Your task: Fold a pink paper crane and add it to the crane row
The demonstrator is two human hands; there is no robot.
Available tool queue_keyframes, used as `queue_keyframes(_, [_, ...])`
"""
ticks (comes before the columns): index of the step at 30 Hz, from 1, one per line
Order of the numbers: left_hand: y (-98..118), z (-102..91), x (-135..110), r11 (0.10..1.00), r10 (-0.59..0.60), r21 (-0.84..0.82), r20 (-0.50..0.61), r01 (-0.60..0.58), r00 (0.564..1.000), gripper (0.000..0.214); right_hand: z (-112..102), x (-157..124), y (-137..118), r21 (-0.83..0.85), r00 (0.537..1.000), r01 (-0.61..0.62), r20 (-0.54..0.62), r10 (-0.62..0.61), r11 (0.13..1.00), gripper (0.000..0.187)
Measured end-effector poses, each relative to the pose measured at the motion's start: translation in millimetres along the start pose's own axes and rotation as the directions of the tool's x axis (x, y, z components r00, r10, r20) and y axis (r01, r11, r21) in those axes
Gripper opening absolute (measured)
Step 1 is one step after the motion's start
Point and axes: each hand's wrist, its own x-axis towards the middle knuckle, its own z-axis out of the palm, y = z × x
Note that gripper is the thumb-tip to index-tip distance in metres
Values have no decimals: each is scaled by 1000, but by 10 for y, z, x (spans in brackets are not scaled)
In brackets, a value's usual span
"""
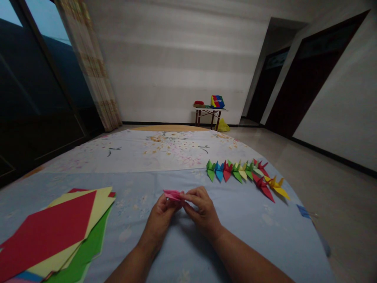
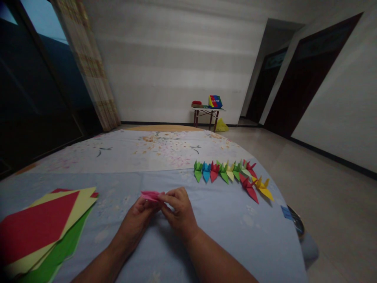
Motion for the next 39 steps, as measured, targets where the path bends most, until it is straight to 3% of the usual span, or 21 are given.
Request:
queue_keyframes(11, [-19, -61, 9, 970, 153, 184, 31, -157, 988, 31, -15, 13, -69, -69, 990, 121, 79, -115, 990, 19])
queue_keyframes(16, [75, 15, -32, 957, 196, 226, -34, -183, 980, 27, 8, 1, -60, -97, 993, 92, 77, -84, 991, 23])
queue_keyframes(23, [37, -2, -20, 946, 223, 244, -5, -215, 975, 23, 17, -18, -83, -119, 994, 64, 91, -54, 991, 29])
queue_keyframes(29, [82, 18, -32, 933, 248, 273, -17, -235, 969, 23, 18, -12, -64, -98, 994, 70, 96, -60, 993, 20])
queue_keyframes(31, [93, 35, -38, 955, 168, 248, -5, -162, 986, 24, 13, -4, -51, -76, 996, 30, 89, -23, 997, 16])
queue_keyframes(34, [81, 45, -37, 969, 68, 239, -3, -66, 998, 29, 6, 16, -41, -7, 989, -134, 58, 134, 991, 13])
queue_keyframes(39, [54, 47, -38, 968, 84, 236, 17, -86, 996, 34, 7, 57, -27, 193, 920, -392, 83, 384, 899, 9])
